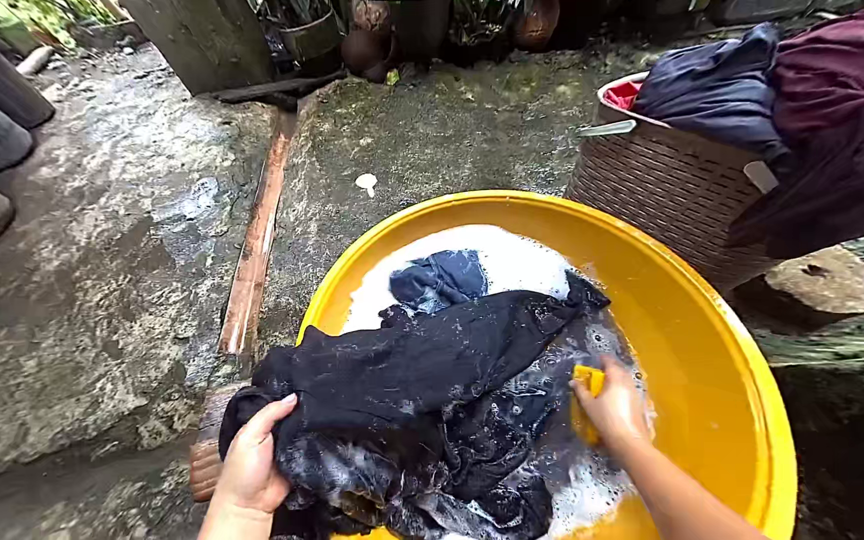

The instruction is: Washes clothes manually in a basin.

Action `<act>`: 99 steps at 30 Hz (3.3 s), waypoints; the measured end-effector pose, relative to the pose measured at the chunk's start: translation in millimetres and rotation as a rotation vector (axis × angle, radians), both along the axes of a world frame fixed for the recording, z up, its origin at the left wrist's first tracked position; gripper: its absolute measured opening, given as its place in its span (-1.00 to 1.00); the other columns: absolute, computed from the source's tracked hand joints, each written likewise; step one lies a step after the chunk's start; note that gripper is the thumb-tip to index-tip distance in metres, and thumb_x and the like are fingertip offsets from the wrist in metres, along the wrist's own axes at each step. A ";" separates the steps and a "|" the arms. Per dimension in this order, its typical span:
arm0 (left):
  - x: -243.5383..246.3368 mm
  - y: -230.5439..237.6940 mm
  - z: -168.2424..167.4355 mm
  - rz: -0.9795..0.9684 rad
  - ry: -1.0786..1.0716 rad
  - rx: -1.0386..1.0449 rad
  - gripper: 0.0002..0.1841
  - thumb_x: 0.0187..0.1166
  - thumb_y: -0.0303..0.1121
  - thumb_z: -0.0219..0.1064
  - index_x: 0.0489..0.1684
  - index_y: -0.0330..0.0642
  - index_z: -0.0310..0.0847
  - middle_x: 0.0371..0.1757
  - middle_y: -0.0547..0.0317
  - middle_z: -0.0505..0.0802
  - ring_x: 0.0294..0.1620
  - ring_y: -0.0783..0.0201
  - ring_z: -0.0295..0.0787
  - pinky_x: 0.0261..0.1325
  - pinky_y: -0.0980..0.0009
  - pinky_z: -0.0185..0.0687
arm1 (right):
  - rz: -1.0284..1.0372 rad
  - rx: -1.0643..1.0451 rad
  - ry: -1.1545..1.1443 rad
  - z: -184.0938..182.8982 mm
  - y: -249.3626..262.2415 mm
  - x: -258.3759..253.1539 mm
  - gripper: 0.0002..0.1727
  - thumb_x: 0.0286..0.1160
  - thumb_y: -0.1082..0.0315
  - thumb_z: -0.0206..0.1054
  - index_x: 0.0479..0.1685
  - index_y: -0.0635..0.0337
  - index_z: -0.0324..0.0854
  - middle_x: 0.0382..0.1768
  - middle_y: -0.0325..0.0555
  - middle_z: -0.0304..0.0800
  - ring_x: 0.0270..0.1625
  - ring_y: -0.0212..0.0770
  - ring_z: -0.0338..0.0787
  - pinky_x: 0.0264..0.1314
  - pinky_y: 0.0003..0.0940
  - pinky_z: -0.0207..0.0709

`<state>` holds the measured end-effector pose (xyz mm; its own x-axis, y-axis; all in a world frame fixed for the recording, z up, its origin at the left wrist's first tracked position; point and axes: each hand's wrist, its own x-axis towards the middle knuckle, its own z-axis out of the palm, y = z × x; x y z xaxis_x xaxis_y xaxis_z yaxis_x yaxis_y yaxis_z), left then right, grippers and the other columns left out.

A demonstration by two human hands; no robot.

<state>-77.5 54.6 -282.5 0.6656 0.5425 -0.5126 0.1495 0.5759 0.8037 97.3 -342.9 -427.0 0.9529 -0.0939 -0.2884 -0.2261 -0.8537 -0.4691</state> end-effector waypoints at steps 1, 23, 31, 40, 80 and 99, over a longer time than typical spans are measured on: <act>-1.9 0.0 -1.2 0.028 -0.001 -0.005 -0.63 0.77 -0.42 -0.18 -0.20 -0.16 0.64 -0.33 0.10 0.92 -0.28 0.30 0.92 -0.20 0.31 0.89 | -0.005 -0.033 -0.050 -2.8 -3.5 2.2 -0.09 0.45 0.23 0.55 0.77 0.39 0.21 0.68 0.63 0.20 0.71 0.57 0.28 0.69 0.45 0.22; 10.0 1.2 -12.7 0.190 0.207 0.049 -0.69 0.80 -0.23 0.13 0.31 -0.20 0.58 0.09 0.00 0.86 0.11 0.17 0.85 0.15 0.12 0.80 | -0.333 0.339 0.332 -10.1 103.3 -77.2 -0.50 0.31 0.20 0.63 0.12 0.36 0.68 -0.11 0.22 0.82 -0.09 0.10 0.85 0.06 0.16 0.69; 3.1 4.1 -29.8 0.177 0.243 0.132 -0.72 0.76 -0.29 0.22 0.21 -0.30 0.63 -0.02 -0.02 0.90 -0.01 0.20 0.89 0.07 0.19 0.84 | -0.246 -0.266 0.510 -13.9 18.4 -6.7 -0.20 0.50 0.08 0.44 0.60 0.46 0.32 0.46 0.39 0.60 0.56 0.23 0.62 0.59 0.15 0.46; 1.8 3.4 -25.9 0.227 0.174 0.137 -0.68 0.79 -0.24 0.18 0.28 -0.26 0.61 0.02 0.02 0.90 0.04 0.22 0.89 0.13 0.20 0.83 | -0.527 -0.094 0.206 -43.5 20.6 -6.8 -0.16 0.49 0.17 0.44 0.68 0.50 0.23 0.58 0.50 0.41 0.63 0.31 0.51 0.65 0.17 0.41; -27.7 -0.1 8.8 0.285 0.019 0.008 -0.57 0.92 -0.15 -0.23 0.15 -0.14 0.59 -0.14 0.13 0.91 -0.09 0.27 0.91 -0.03 0.20 0.89 | 0.253 -0.118 -0.011 18.6 119.9 48.1 -0.17 0.57 -0.09 0.44 0.76 0.13 0.31 0.30 0.49 0.68 0.29 0.52 0.73 0.26 0.51 0.54; -18.4 14.6 9.7 0.398 -0.169 0.179 -0.53 0.91 -0.26 -0.39 -0.06 -0.03 0.56 -0.26 0.39 0.91 -0.15 0.51 0.88 0.00 0.42 0.86 | 0.106 -0.131 0.086 46.6 108.9 79.0 -0.21 0.59 -0.10 0.40 0.66 0.22 0.36 0.18 0.48 0.74 0.23 0.49 0.76 0.21 0.49 0.57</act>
<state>-95.9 69.2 -272.8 0.4540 0.8423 -0.2904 -0.1962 0.4124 0.8896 176.3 -234.0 -380.4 0.9317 -0.0363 -0.3613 -0.1662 -0.9273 -0.3354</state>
